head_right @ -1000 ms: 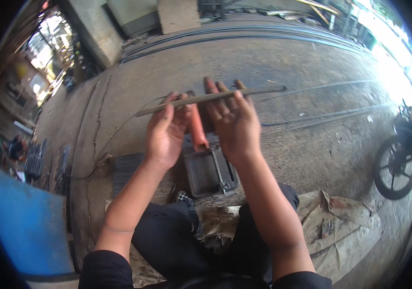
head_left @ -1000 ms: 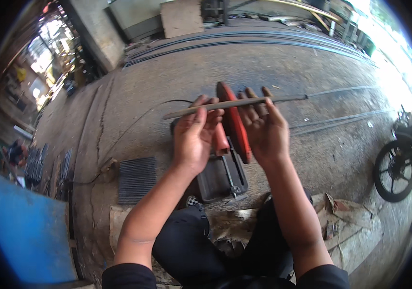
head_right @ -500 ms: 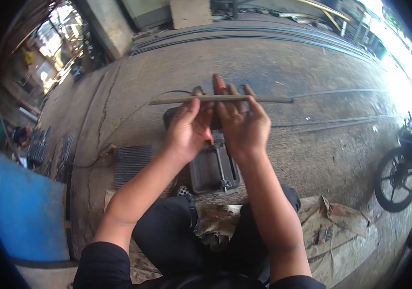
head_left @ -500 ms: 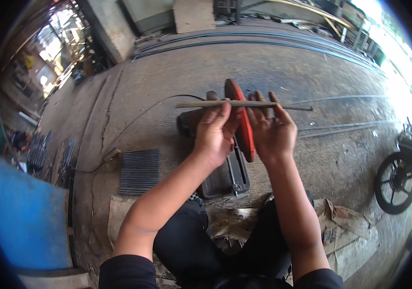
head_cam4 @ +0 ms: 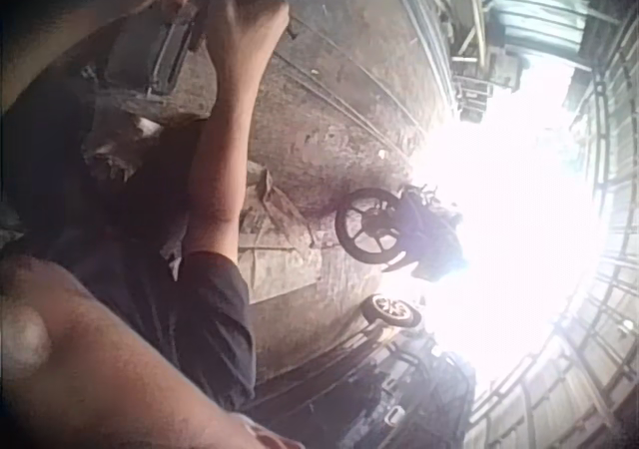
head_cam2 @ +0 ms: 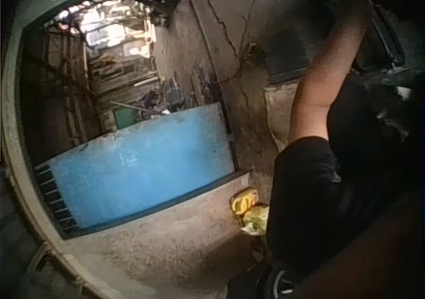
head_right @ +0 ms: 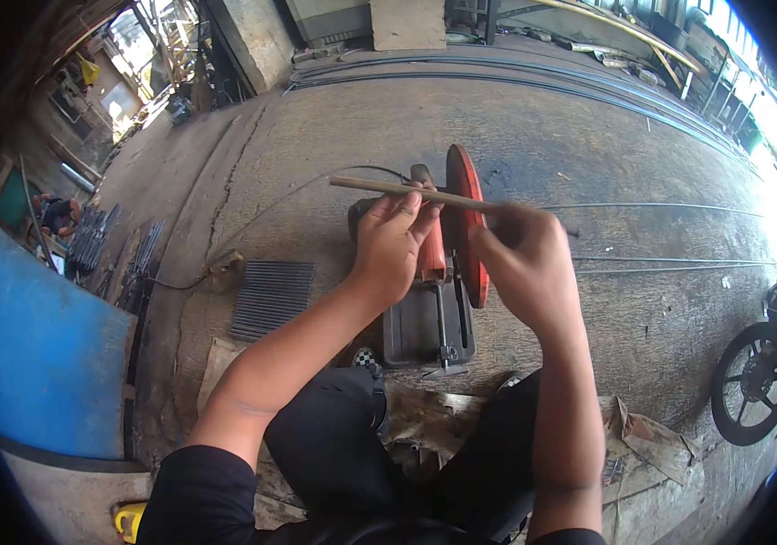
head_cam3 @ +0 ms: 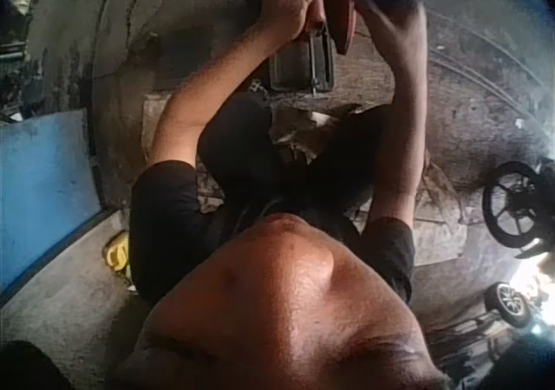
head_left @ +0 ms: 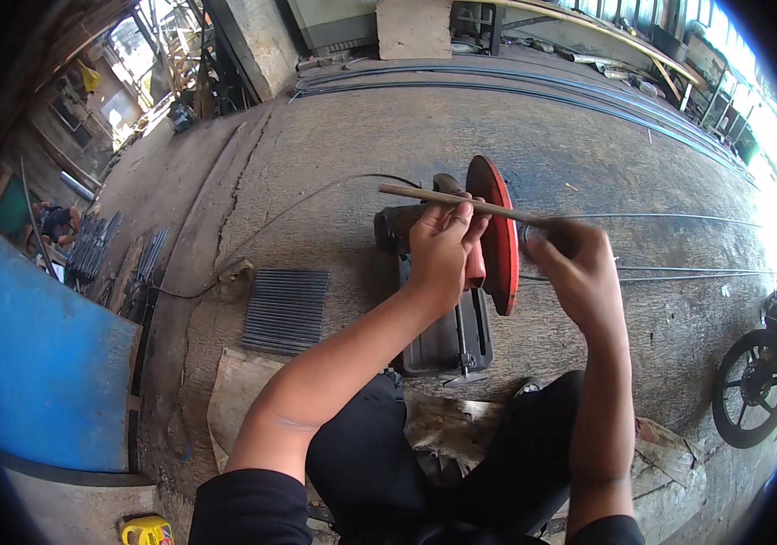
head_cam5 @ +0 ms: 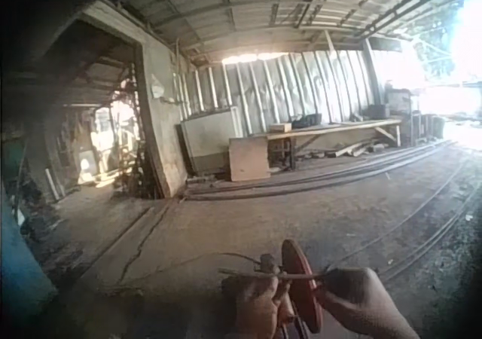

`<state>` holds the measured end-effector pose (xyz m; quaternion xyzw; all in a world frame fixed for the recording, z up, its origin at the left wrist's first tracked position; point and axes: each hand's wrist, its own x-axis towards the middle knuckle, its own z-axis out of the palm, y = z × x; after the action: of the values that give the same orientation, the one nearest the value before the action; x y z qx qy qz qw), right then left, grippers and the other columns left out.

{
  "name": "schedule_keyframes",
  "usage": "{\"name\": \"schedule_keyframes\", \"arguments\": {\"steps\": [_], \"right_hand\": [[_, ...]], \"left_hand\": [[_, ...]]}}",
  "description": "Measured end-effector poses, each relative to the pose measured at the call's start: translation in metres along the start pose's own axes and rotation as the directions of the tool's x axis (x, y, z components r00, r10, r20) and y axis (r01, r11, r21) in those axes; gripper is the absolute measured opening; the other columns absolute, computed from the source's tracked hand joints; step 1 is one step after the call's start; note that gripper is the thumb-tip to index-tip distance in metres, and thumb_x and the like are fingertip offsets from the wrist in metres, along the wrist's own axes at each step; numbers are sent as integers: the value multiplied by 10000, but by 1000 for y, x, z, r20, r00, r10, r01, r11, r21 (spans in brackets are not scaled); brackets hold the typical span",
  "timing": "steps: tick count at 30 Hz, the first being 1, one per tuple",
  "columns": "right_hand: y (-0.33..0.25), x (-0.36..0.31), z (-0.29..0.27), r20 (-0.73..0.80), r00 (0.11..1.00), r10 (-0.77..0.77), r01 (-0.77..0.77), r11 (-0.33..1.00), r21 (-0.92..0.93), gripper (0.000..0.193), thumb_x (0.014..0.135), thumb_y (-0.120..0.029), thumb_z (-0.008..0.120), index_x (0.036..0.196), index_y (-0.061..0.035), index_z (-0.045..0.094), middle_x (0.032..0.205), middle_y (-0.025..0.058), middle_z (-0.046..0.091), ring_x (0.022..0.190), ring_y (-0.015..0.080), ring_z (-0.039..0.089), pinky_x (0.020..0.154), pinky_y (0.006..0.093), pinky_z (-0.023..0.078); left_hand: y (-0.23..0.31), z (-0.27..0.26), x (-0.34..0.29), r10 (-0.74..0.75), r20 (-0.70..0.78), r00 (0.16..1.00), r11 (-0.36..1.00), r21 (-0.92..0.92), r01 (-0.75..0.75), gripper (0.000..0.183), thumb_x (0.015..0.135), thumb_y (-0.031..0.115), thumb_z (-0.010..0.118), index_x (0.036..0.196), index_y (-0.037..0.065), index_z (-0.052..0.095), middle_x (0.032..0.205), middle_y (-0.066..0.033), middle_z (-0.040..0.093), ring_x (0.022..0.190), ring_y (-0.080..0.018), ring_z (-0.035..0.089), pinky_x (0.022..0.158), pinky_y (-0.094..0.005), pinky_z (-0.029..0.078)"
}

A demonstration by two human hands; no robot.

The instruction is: Cutting a metal rod using a circular chop saw.

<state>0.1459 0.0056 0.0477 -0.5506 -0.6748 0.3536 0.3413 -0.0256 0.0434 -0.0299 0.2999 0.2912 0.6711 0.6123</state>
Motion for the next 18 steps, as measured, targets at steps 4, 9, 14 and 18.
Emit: {"name": "schedule_keyframes", "arguments": {"steps": [4,9,14,18], "right_hand": [[38,42,11,129,844,-521,524,751,-402,302,837,-111,611,1106,27,603,923,221,688,846,409,663,701,442,519],[94,57,11,365,879,-305,359,929,-89,331,939,-84,564,1258,2,581,888,143,687,785,309,660,709,373,504],[232,57,0,22,1000,12,-17,964,265,310,991,-211,547,1159,38,622,722,-3,542,671,95,492,614,279,432],[353,46,62,89,943,320,-320,805,500,381,1028,-301,492,1122,34,647,672,-44,472,602,70,420,538,265,362]], "left_hand": [[-8,6,-5,67,93,993,981,173,-82,156,989,65,551,1099,-28,610,963,-52,643,846,-88,616,825,-241,522],[-23,-12,9,106,322,941,826,497,-264,177,976,97,594,1076,-41,640,836,17,627,784,-34,552,710,-201,461],[-18,-34,42,266,428,864,184,857,-481,568,899,186,675,1375,-21,444,1382,-184,497,1313,-270,445,1102,-392,329],[-18,-41,49,-194,-36,980,664,731,158,497,982,168,544,1413,-26,391,1234,-158,581,1083,-207,598,981,-349,456]]}}
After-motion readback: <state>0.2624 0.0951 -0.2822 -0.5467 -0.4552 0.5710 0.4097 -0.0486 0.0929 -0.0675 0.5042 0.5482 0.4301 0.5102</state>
